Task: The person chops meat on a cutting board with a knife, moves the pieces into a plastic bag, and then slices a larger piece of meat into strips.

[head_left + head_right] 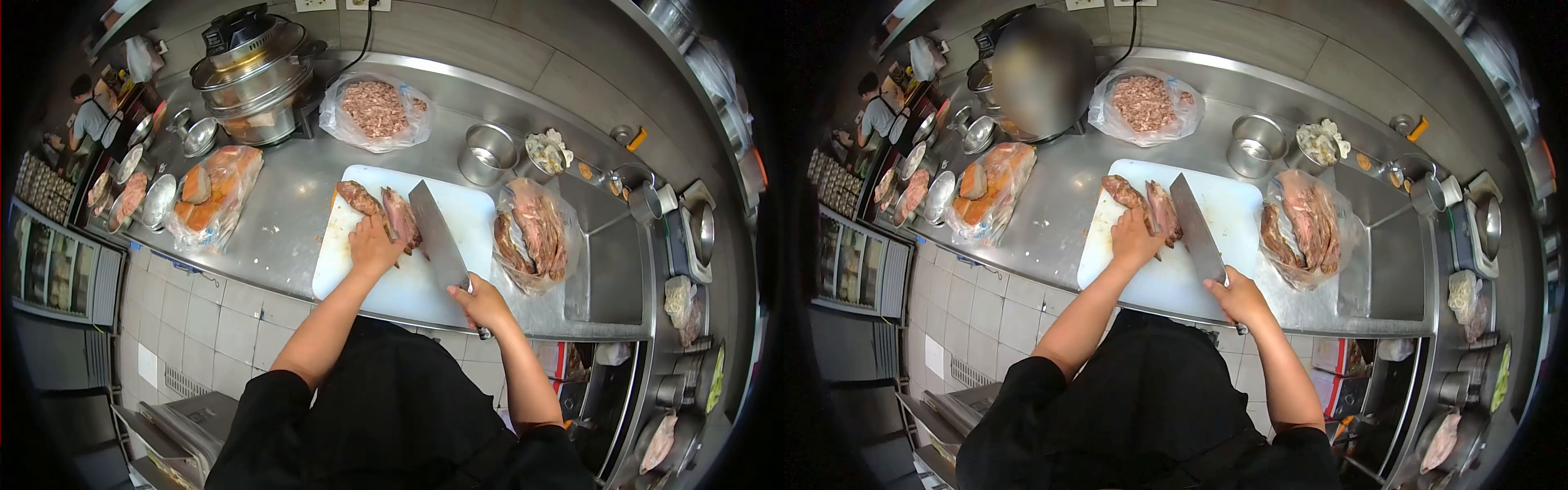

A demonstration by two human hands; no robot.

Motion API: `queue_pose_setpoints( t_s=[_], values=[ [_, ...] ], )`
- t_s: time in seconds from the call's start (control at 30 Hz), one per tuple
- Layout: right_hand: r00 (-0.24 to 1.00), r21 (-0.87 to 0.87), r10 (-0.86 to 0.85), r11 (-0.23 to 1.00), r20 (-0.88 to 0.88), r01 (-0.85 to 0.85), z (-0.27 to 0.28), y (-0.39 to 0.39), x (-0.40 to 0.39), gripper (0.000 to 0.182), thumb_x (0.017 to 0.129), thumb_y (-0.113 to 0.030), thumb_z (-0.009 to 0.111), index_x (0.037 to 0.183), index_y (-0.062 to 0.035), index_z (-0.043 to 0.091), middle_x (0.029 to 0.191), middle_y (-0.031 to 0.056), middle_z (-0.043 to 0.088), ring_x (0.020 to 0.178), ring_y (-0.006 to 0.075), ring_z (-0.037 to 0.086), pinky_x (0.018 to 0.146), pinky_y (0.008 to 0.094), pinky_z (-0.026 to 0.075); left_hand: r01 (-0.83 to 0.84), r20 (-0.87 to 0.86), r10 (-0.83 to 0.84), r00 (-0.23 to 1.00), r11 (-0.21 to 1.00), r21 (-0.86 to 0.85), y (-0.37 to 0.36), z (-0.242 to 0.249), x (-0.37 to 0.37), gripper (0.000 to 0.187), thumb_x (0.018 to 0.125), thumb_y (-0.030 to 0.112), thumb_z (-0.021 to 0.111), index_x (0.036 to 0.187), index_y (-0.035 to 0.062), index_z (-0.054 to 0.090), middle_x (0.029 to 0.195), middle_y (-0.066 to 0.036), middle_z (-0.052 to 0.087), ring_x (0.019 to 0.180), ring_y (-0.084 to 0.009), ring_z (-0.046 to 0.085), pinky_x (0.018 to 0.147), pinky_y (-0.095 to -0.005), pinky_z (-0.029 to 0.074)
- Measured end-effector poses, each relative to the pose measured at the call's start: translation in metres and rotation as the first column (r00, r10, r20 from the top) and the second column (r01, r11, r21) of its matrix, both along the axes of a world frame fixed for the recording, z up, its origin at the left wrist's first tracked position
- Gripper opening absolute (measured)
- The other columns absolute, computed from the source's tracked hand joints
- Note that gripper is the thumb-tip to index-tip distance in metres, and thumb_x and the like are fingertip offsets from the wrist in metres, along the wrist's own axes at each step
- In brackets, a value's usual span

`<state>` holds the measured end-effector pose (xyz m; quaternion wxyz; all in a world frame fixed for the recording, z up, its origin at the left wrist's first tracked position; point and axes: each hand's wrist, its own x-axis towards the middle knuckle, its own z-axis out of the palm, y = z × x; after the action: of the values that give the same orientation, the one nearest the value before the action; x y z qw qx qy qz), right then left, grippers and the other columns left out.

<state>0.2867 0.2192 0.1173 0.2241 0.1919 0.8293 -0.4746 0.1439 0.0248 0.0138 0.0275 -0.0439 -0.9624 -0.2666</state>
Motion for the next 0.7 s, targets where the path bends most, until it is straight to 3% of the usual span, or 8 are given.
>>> queue_pose_setpoints(
  t_s=[0.1,0.17,0.2,0.27,0.37,0.5,0.57,0.7],
  values=[
    [0.998,0.103,0.064,0.993,0.003,-0.064,0.008,0.0,-0.003,0.038,0.096,-0.038,0.061,0.113,-0.0036,0.058,0.06,0.0089,0.058,0.043,0.0175,0.056,0.047,0.0338,0.046,0.141,0.028,-0.142,0.99,0.99,0.006,-0.033,0.001,0.0,0.053,0.073,0.027,0.074,0.117,0.0067,0.054,0.114,-0.012,0.059,0.112,-0.0314,0.054,0.093,-0.0488,0.041],
    [0.986,0.199,0.166,0.966,0.012,-0.165,0.013,-0.005,-0.004,0.039,0.095,-0.037,0.061,0.113,-0.0029,0.058,0.068,0.0157,0.065,0.052,0.0271,0.063,0.054,0.0391,0.05,0.124,0.036,-0.124,0.992,0.992,0.024,-0.053,0.005,0.005,0.049,0.073,0.024,0.074,0.115,0.0079,0.055,0.113,-0.011,0.059,0.112,-0.031,0.054,0.093,-0.0482,0.041],
    [0.985,0.199,0.174,0.965,0.014,-0.173,0.009,-0.006,-0.005,0.039,0.095,-0.037,0.061,0.113,-0.0029,0.058,0.068,0.0157,0.065,0.052,0.0271,0.063,0.054,0.0391,0.05,0.112,0.041,-0.114,0.993,0.993,0.043,-0.06,0.006,0.007,0.046,0.072,0.02,0.074,0.113,0.0091,0.056,0.112,-0.01,0.059,0.111,-0.0305,0.054,0.093,-0.0476,0.041],
    [0.929,0.346,0.35,0.892,-0.12,-0.291,0.0,-0.01,-0.008,0.04,0.094,-0.036,0.061,0.114,-0.0018,0.058,0.077,0.0208,0.068,0.066,0.038,0.067,0.064,0.0456,0.052,0.088,-0.012,-0.087,0.996,0.993,0.073,-0.072,0.003,0.013,0.043,0.07,0.017,0.077,0.108,0.0092,0.056,0.106,-0.01,0.059,0.107,-0.0305,0.056,0.09,-0.0468,0.042],
    [0.881,0.412,0.395,0.871,-0.26,-0.269,0.003,-0.023,-0.01,0.038,0.094,-0.036,0.06,0.11,-0.001,0.059,0.082,0.023,0.069,0.081,0.043,0.067,0.071,0.0501,0.051,0.068,-0.015,-0.067,0.998,0.995,0.078,-0.081,0.004,0.02,0.039,0.069,0.017,0.078,0.1,0.0089,0.057,0.101,-0.009,0.059,0.103,-0.0305,0.057,0.086,-0.046,0.044],
    [0.86,0.447,0.406,0.86,-0.309,-0.246,0.003,-0.036,-0.018,0.038,0.095,-0.037,0.059,0.107,-0.0009,0.059,0.088,0.0236,0.069,0.086,0.0423,0.067,0.076,0.0509,0.051,0.086,-0.063,-0.081,0.995,0.993,0.078,-0.079,0.004,0.02,0.035,0.069,0.017,0.079,0.094,0.0081,0.057,0.098,-0.01,0.059,0.098,-0.0314,0.058,0.082,-0.0451,0.045],
    [0.855,0.512,0.517,0.727,0.03,-0.458,-0.018,-0.036,-0.032,0.037,0.095,-0.036,0.058,0.107,-0.0011,0.06,0.094,0.0236,0.07,0.09,0.0415,0.067,0.079,0.05,0.051,0.091,-0.076,-0.084,0.994,0.992,0.091,-0.078,0.002,0.019,0.034,0.069,0.017,0.079,0.093,0.008,0.057,0.097,-0.01,0.058,0.097,-0.0319,0.058,0.082,-0.0449,0.045],
    [0.825,0.52,0.554,0.675,0.114,-0.524,-0.026,-0.029,-0.041,0.036,0.095,-0.035,0.057,0.107,-0.0016,0.06,0.097,0.0233,0.07,0.092,0.0412,0.067,0.081,0.0499,0.052,0.137,-0.061,-0.131,0.99,0.983,0.122,-0.08,0.005,0.016,0.032,0.069,0.017,0.078,0.089,0.0071,0.055,0.095,-0.012,0.059,0.094,-0.0336,0.059,0.081,-0.0445,0.045]
  ],
)
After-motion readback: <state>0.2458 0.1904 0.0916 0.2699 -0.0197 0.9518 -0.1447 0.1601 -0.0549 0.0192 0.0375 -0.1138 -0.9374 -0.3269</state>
